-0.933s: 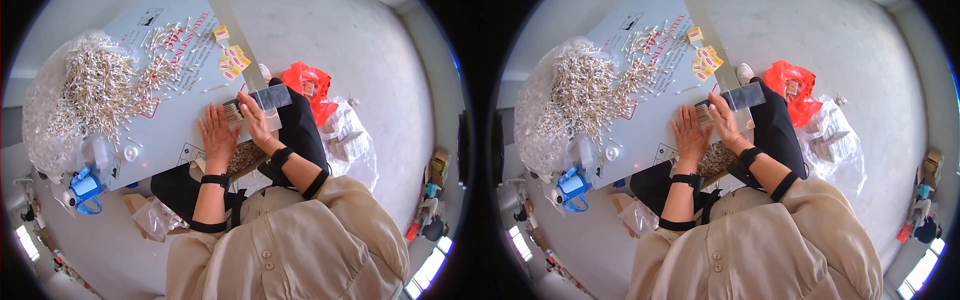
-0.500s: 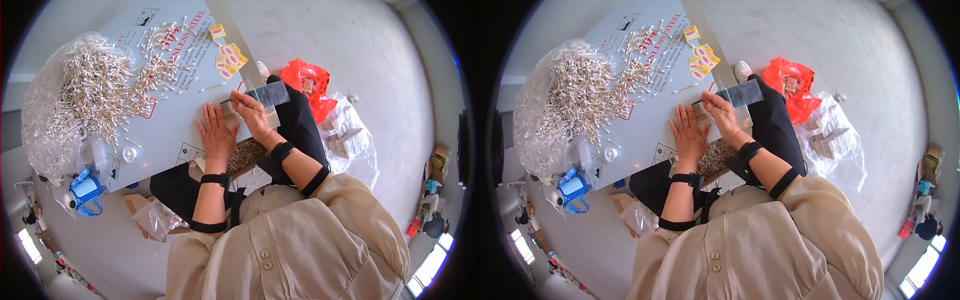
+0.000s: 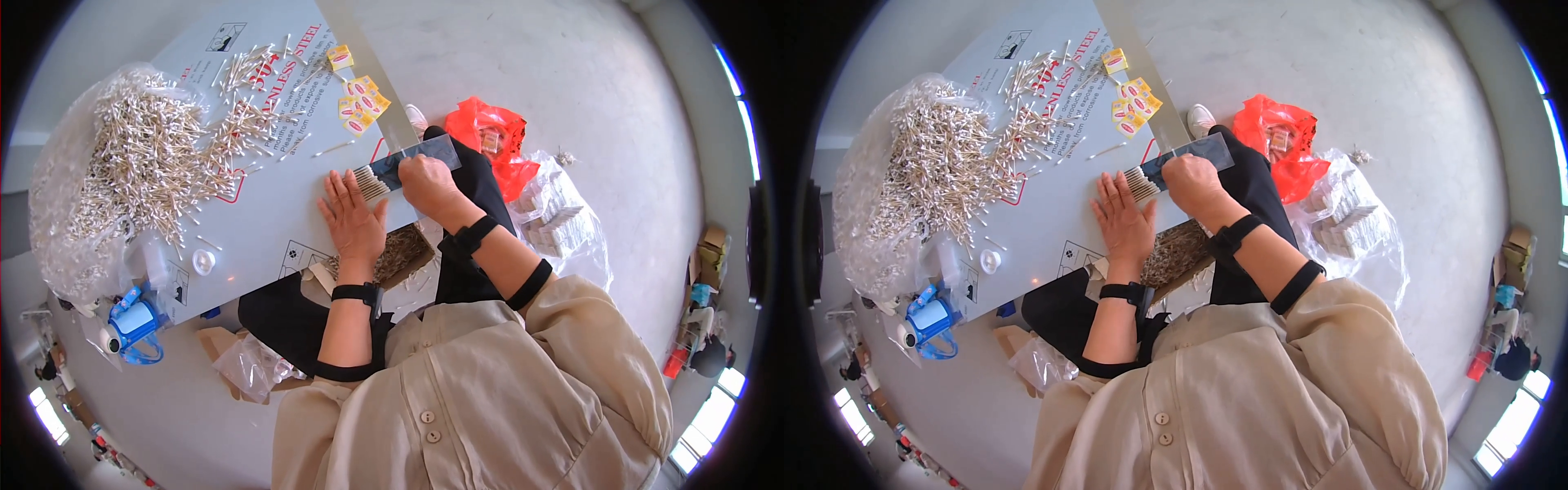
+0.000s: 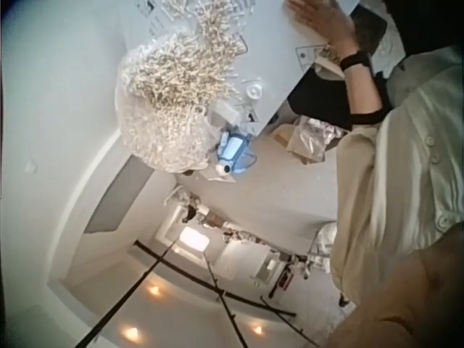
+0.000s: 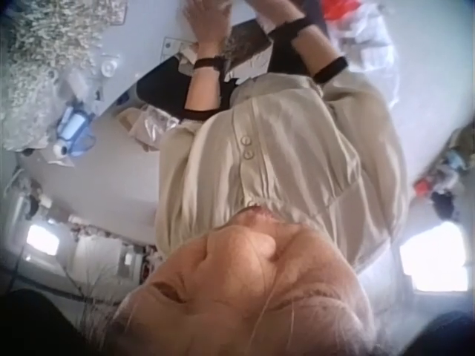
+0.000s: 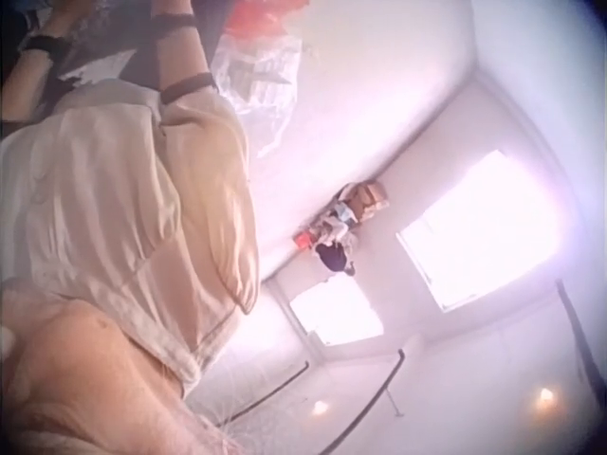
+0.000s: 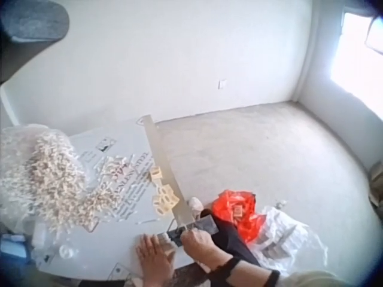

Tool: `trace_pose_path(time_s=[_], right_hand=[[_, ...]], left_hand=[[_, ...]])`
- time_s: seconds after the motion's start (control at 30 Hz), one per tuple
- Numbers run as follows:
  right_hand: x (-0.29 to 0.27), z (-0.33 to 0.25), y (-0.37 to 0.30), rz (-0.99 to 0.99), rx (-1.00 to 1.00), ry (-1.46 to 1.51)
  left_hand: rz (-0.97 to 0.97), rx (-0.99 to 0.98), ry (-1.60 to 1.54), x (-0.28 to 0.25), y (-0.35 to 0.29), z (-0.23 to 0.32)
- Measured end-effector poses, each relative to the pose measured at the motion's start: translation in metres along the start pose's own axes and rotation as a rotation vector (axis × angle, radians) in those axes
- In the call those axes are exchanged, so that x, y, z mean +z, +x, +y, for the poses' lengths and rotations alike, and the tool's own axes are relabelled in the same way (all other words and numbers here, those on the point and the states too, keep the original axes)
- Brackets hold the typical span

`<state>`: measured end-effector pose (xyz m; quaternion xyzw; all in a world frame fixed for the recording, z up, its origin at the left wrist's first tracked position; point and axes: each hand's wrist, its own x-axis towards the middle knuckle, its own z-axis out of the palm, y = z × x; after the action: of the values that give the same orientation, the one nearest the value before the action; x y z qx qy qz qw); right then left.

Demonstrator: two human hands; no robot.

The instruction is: Packaging cotton swabs into clear plastic bags and applying labels on a production floor.

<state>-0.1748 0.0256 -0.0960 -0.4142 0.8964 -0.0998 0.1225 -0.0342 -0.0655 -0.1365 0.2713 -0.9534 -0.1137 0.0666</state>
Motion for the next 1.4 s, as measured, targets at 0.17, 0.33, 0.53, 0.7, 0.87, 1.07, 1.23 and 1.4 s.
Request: trace_pose_path(time_s=[0.17, 0.33, 0.53, 0.7, 0.87, 1.07, 1.23, 1.4], right_hand=[[-0.016, -0.018, 0.015, -0.213, -0.087, -0.149], [-0.017, -0.021, 0.03, -0.255, -0.031, -0.197], [-0.008, 0.011, 0.031, -0.057, 0.195, 0.088], [-0.009, 0.028, 0.025, -0.129, 0.286, 0.343], [-0.007, 0.03, 0.024, -0.102, 0.281, 0.376], [-0.008, 0.027, 0.025, -0.109, 0.308, 0.37], [-0.009, 0.022, 0.025, -0.094, 0.285, 0.312], [-0.005, 0.024, 0.024, -0.071, 0.308, 0.324]], left_hand=[[0.009, 0.005, 0.03, 0.007, 0.009, 0.017], [-0.014, -0.027, 0.069, 0.011, 0.013, 0.024], [0.032, -0.053, 0.046, 0.013, 0.016, 0.029], [0.054, -0.043, 0.063, 0.013, 0.015, 0.029], [0.047, -0.014, 0.033, 0.018, 0.019, 0.035], [0.029, 0.014, 0.052, 0.019, 0.018, 0.043], [0.034, 0.063, 0.068, 0.018, 0.016, 0.047], [-0.005, 0.081, 0.041, 0.012, 0.012, 0.048]])
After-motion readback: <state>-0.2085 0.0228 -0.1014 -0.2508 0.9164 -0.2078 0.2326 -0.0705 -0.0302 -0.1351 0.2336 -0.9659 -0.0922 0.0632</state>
